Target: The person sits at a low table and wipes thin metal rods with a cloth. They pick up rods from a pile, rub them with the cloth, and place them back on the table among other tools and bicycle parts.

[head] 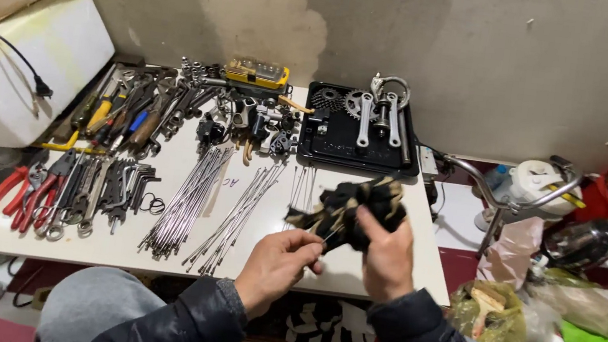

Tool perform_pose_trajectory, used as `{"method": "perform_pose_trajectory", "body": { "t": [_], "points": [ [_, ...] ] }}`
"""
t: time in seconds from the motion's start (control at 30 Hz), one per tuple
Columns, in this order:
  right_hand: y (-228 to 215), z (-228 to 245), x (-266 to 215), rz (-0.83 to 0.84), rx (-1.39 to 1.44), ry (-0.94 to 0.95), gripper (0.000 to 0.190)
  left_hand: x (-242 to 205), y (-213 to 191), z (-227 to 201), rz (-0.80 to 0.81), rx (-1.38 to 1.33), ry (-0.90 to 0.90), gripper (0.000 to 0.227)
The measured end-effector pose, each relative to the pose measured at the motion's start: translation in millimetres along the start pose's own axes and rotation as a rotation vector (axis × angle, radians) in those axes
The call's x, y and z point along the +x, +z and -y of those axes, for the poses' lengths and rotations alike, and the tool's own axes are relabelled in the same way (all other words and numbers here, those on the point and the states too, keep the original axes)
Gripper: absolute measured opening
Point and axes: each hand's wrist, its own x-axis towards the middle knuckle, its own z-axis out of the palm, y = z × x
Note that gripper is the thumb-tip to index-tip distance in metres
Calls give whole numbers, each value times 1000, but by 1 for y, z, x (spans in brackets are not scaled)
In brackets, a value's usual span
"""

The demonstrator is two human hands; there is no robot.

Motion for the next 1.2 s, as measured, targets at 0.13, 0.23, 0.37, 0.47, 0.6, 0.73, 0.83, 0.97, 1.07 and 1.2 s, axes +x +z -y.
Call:
{"method": "perform_pose_trajectory", "body": {
  "t": [0.13, 0.23, 0.37, 0.47, 0.6, 0.73, 0.83, 0.97, 1.07, 1.2],
  "points": [
    [-5, -29, -7, -4, -213, -127, 32, 18, 0, 4, 6, -60, 75, 14],
    [5, 2, -4, -91, -124, 29, 36, 23, -1, -3, 53, 49, 170, 23],
    [-8, 25, 28, -52, -83, -14, 19, 20, -3, -23, 72, -97, 87, 22],
    [-20, 29, 49, -140, -16, 21, 22, 23, -15, -32, 82, 20, 48, 27],
    [-3, 8, 40, 101, -130, -65, 14, 43, -23, -31, 73, 43, 110, 25],
    [23, -9, 36, 79, -67, 9, 37, 63, -22, -34, 91, -133, 160, 18],
    [25, -3, 60, -4, -53, 93, 20, 71, -27, -31, 56, -21, 239, 15],
    [14, 2, 97, -137, 68, 80, 15, 66, -37, -42, 85, 7, 158, 25],
    [16, -3, 108, -150, 165, 51, 12, 64, -43, -49, 87, 20, 81, 22],
    [43, -5, 84, -133, 38, 57, 5, 76, -47, -46, 81, -61, 5, 22]
  ]
}}
